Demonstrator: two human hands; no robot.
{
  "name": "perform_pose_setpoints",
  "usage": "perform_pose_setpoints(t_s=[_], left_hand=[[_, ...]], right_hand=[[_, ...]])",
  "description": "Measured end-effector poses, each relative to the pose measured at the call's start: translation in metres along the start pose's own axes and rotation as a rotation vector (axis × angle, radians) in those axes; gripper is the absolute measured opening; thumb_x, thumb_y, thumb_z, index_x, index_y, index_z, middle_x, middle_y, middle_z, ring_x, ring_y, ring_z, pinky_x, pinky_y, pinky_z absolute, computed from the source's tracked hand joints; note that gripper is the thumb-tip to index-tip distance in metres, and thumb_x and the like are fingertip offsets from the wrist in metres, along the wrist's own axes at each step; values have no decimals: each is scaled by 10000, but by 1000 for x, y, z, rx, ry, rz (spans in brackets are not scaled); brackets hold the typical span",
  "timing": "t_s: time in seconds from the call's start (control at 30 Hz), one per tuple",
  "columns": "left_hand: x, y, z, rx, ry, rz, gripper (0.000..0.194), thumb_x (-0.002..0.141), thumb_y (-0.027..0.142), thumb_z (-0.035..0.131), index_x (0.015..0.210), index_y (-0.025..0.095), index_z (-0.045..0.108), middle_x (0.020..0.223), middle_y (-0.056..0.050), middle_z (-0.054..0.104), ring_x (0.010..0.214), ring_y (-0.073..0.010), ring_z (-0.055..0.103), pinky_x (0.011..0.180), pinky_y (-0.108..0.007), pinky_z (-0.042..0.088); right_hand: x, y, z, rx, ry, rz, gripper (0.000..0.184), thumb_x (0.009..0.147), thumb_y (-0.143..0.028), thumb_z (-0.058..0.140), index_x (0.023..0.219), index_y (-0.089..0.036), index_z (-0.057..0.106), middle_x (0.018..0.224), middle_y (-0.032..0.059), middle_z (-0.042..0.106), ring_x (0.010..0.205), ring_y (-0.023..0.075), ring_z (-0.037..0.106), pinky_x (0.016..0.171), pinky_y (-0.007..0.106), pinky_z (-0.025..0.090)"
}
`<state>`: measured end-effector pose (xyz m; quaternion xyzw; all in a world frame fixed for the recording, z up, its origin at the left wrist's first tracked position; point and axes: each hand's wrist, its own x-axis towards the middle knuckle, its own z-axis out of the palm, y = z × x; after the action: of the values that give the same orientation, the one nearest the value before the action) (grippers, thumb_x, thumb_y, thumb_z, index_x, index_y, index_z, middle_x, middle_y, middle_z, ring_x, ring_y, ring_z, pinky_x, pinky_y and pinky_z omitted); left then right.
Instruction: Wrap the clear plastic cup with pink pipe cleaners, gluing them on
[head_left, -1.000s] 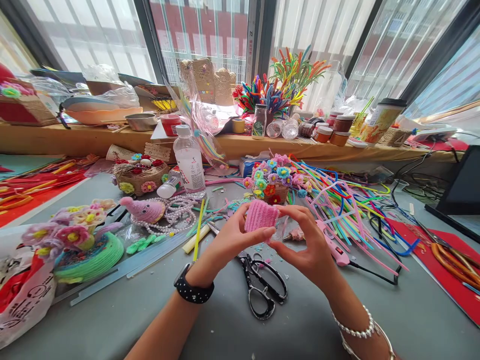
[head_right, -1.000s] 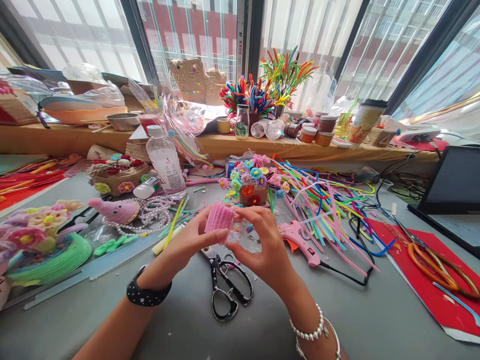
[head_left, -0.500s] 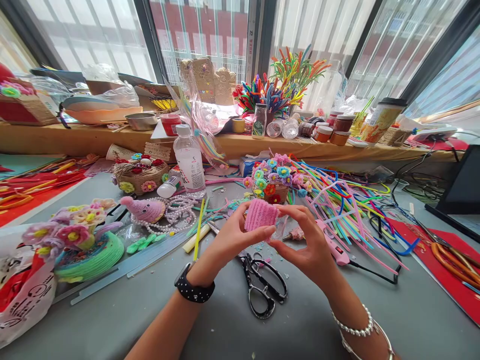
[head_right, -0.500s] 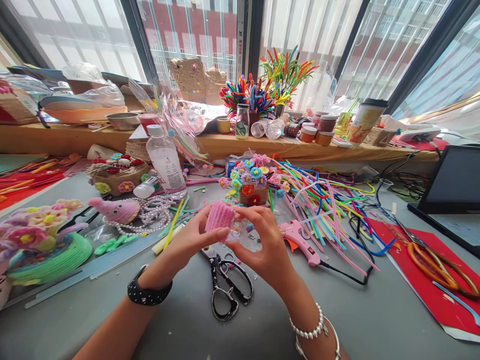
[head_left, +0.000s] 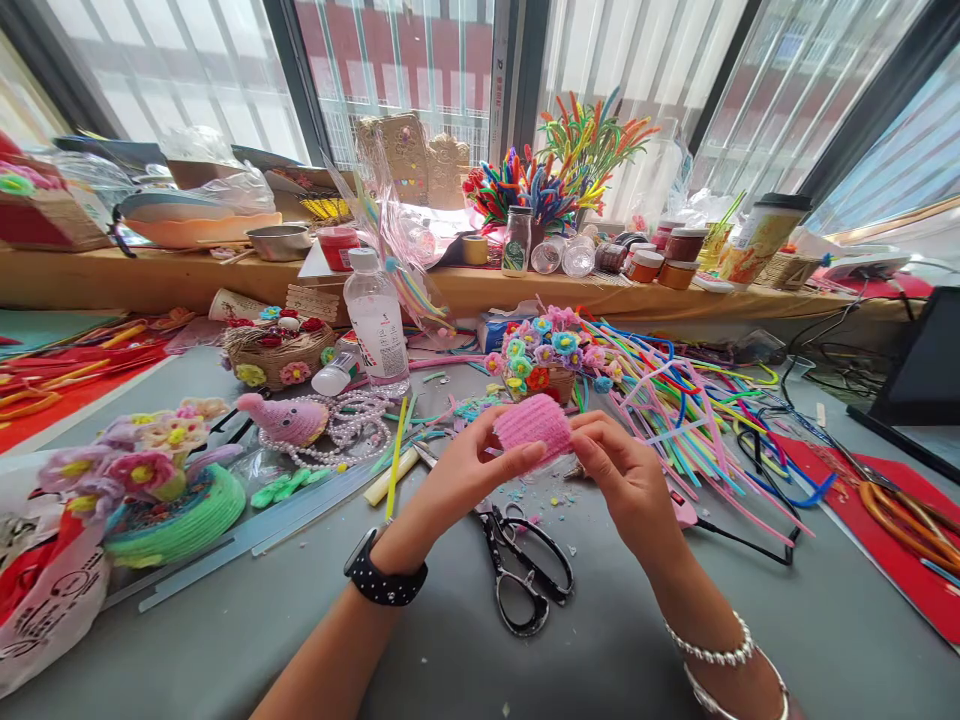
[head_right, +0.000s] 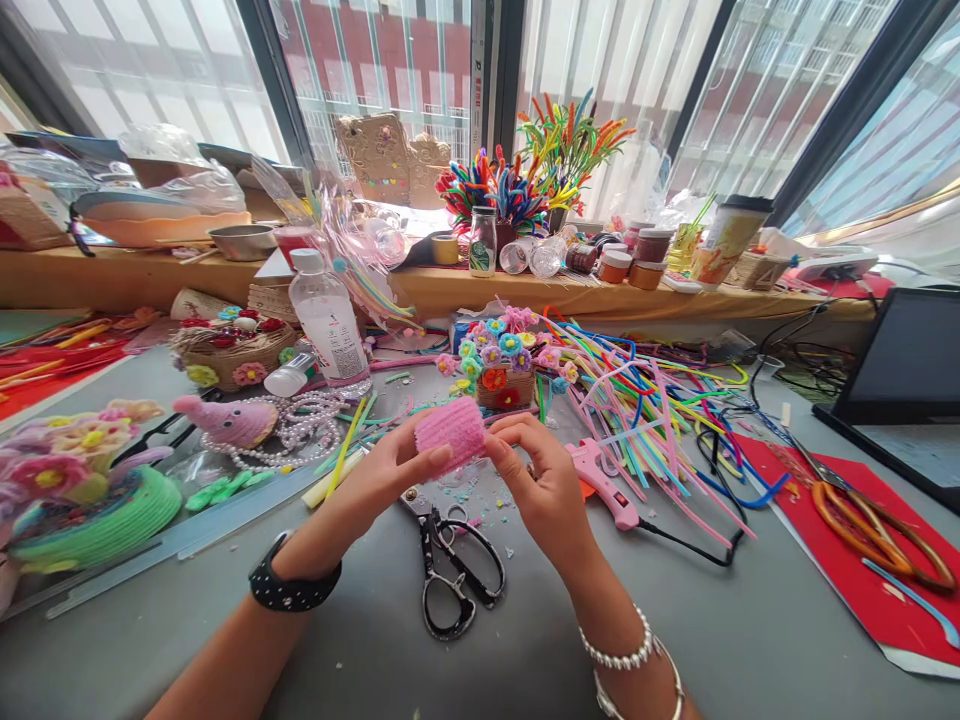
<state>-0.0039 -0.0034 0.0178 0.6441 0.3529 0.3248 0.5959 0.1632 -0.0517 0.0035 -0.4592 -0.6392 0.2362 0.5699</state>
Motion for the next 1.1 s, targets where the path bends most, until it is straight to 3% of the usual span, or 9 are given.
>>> perform_pose_setpoints(t_s=[0.13,0.3,0.57,0.87,1.1], left_hand=[[2,-5,1,8,28,41,596,703,590,554,1114,160,514,989,-91,617,925,-236,554,748,-317,424],[1,-4,-1,-38,-7,71,526,789,549,458,1153,175,526,945,-66,620,834,-202,550,732,-311,414],[-2,1,-1,-41,-76,48,522,745,413,602,1198,184,481,1142,-98,578,980,-226,530,753,-299,424],[0,-10,-3,-10,-91,94,452,737,379,639,1124,191,503,1061,-79,573,844,-171,557,793,-321,445],[2,-11,-5,9,-135,95,576,693,361,687,1203,210,465,1143,-92,563,1054,-243,516,829,-355,448]], right_hand=[[0,-1,2,0,27,25,216,843,-328,512,677,-203,568,800,33,567,773,172,548,678,296,444],[-1,1,2,21,57,44,218,844,-334,516,676,-205,568,810,28,565,769,164,543,688,285,441],[-1,2,1,64,66,59,209,847,-321,514,684,-203,569,818,21,557,777,155,537,712,276,433],[-1,5,1,103,62,58,203,850,-322,515,697,-204,576,840,19,553,792,149,529,718,264,425],[-1,4,0,113,85,62,242,841,-369,518,682,-198,582,835,22,572,825,162,531,744,277,411]])
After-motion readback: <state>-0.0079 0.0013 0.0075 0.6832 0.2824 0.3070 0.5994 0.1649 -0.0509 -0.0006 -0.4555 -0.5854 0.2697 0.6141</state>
